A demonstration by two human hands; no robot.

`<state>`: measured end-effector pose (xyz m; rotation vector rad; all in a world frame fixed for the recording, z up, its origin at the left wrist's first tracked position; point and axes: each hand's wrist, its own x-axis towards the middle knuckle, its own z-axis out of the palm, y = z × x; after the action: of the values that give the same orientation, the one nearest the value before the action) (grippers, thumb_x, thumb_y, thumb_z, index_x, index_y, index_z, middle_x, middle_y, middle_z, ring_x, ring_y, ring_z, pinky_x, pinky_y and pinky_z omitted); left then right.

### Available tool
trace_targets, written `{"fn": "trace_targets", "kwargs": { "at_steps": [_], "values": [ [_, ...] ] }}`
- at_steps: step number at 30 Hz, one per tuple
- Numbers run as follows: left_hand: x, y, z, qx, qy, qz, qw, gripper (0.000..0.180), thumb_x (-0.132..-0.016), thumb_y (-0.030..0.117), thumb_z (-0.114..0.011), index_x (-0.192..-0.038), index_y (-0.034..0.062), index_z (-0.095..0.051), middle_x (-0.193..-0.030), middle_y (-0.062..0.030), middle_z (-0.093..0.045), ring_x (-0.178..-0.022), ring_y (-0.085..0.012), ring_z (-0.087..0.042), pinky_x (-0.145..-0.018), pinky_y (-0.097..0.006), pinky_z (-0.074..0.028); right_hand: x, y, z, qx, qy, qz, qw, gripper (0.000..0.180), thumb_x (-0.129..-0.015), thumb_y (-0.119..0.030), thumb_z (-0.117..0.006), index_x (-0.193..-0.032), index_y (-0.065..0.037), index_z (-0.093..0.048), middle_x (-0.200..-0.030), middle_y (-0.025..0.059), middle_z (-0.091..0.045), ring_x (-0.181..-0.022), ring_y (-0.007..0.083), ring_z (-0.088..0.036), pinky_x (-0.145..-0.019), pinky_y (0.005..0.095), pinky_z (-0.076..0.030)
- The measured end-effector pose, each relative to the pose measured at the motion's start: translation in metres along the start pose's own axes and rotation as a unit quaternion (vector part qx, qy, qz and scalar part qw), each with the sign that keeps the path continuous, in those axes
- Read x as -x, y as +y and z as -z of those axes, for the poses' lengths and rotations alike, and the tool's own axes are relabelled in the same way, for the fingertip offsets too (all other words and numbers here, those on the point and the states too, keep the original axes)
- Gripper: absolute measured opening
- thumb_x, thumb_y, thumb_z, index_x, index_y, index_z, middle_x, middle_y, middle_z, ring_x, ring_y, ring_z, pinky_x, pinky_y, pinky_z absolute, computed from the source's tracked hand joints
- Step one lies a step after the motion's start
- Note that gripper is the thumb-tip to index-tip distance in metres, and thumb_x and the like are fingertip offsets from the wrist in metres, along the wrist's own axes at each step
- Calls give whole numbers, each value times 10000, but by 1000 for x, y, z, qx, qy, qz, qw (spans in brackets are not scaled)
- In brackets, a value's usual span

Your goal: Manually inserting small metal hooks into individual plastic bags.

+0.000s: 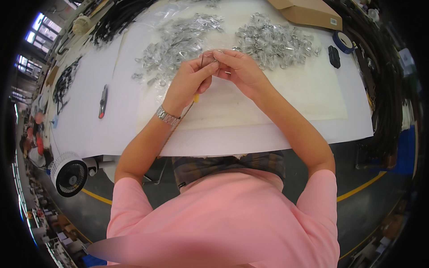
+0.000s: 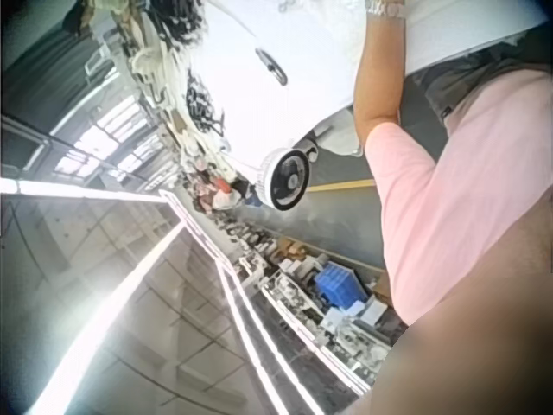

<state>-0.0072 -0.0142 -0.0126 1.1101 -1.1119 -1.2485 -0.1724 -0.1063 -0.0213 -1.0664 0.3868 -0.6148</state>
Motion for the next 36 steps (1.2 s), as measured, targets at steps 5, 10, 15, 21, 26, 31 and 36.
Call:
{"fn": "trace_targets", "kwargs": {
  "at_steps": [5,10,15,21,26,31,36],
  "values": [
    [1,3,3,41,-44,57,997,230,-1032,194,-653,-1073,-22,-722,-877,-69,-728,-515,-23,-433,-454,-191,-294,5,-6,1,-13,12,-10,1000,391,-1084,-312,-532,-1263,7,-670,-1179,108,-738,-873,151,-655,-756,290,-504],
    [0,-2,8,62,-72,69,993,203,-1029,169,-652,-1081,-20,-704,-910,-72,-736,-516,-23,-430,-460,-187,-299,8,-8,-9,-62,71,-4,996,395,-1080,-292,-538,-1284,26,-651,-1141,123,-753,-749,163,-618,-718,293,-505],
    [1,2,15,18,-70,68,995,179,-1016,157,-663,-1081,-7,-693,-924,-71,-745,-503,-17,-406,-446,-185,-286,8,-3,0,36,29,-27,999,381,-1069,-266,-571,-1294,33,-646,-1193,133,-745,-895,185,-698,-808,298,-546],
    [3,12,19,0,-38,57,998,204,-1017,186,-668,-1095,0,-701,-936,-94,-763,-479,-3,-365,-419,-180,-236,8,-7,1,-33,123,8,992,356,-1074,-290,-575,-1253,4,-667,-1206,112,-744,-1115,183,-698,-1014,336,-530],
    [2,12,15,0,45,26,999,237,-1026,224,-672,-1088,3,-732,-782,-1,-664,-495,-2,-353,-443,-180,-242,10,-8,-1,-62,146,7,987,347,-1084,-309,-563,-1200,-9,-691,-1190,106,-752,-1116,170,-693,-1025,331,-517],
    [6,17,14,-9,44,31,999,241,-1020,233,-688,-1033,2,-758,-683,69,-510,-522,-3,-363,-467,-182,-250,12,-10,-2,-53,155,14,986,356,-1086,-331,-560,-1168,-17,-708,-1180,106,-758,-1113,171,-695,-1026,328,-515],
    [9,21,4,-9,125,-45,991,218,-998,174,-702,-1089,-16,-759,-755,20,-648,-527,-6,-391,-468,-179,-268,13,-7,-2,-27,161,29,986,364,-1079,-342,-579,-1199,-18,-693,-1199,128,-753,-1108,179,-707,-1022,335,-528]
  ]
}}
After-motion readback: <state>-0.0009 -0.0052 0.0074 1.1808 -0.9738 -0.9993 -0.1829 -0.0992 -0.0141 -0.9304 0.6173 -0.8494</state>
